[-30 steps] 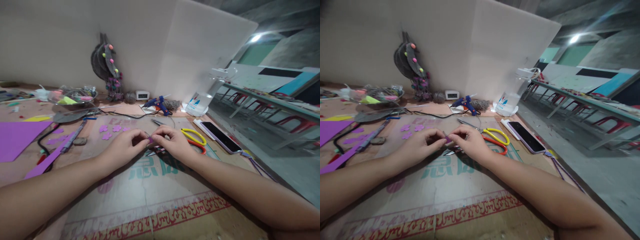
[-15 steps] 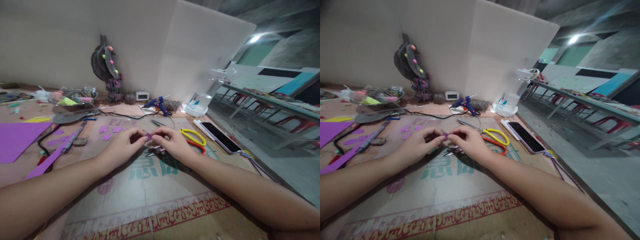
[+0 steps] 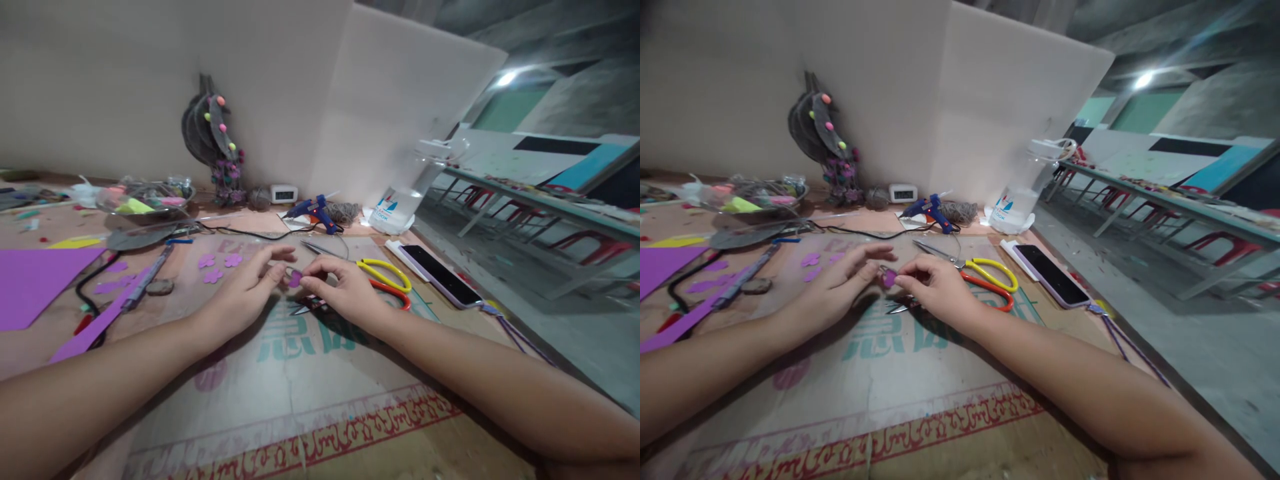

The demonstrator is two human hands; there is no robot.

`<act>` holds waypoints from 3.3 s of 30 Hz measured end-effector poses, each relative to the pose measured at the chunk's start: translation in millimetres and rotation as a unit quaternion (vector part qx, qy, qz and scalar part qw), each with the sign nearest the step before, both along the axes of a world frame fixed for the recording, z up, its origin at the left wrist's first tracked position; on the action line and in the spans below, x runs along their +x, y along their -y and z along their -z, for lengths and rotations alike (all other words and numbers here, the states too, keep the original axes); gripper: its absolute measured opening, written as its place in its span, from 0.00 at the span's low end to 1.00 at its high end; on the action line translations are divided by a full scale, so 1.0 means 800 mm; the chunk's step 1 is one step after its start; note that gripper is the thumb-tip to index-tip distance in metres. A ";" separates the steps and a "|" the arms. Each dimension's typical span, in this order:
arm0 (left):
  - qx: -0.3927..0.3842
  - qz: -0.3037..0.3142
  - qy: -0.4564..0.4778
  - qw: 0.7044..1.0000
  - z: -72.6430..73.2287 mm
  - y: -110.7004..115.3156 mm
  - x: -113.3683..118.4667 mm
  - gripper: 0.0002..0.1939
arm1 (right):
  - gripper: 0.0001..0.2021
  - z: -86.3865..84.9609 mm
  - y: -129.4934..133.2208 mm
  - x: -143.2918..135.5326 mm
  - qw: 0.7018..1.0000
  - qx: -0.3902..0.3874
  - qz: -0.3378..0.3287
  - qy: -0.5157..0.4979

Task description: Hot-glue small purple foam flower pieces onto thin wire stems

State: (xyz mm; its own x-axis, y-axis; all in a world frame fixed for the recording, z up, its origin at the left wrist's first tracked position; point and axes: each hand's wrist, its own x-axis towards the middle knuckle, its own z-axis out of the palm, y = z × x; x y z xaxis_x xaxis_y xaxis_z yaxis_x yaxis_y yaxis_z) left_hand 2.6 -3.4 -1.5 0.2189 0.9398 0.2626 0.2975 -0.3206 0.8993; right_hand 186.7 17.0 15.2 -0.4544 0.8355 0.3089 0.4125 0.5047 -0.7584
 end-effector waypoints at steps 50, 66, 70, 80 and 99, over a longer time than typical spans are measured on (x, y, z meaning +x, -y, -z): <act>0.015 -0.096 -0.030 0.995 0.003 -0.011 -0.002 0.12 | 0.06 0.010 -0.002 0.006 0.990 0.129 0.011 0.057; 0.008 -0.109 -0.033 0.993 0.005 -0.006 0.002 0.14 | 0.07 0.004 -0.005 0.004 0.991 -0.002 0.108 -0.082; -0.003 -0.063 -0.081 0.995 0.010 -0.007 0.003 0.20 | 0.09 0.002 -0.002 0.003 0.990 -0.024 0.098 -0.100; -0.006 0.019 -0.140 0.990 -0.002 -0.003 0.005 0.14 | 0.07 0.008 -0.002 0.001 0.992 -0.051 0.057 -0.096; -0.019 0.008 -0.098 0.995 -0.006 -0.003 0.004 0.15 | 0.11 0.011 -0.007 0.002 0.982 -0.132 0.026 -0.136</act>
State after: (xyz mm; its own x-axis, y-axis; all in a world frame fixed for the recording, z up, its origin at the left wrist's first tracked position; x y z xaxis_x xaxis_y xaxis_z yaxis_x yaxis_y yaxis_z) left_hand 5.6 -0.7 3.1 0.2778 0.9442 0.1771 0.4633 -0.2932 0.8363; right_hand 187.9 22.3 6.2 -0.3399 0.9225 0.1828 0.1968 0.2599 -0.9454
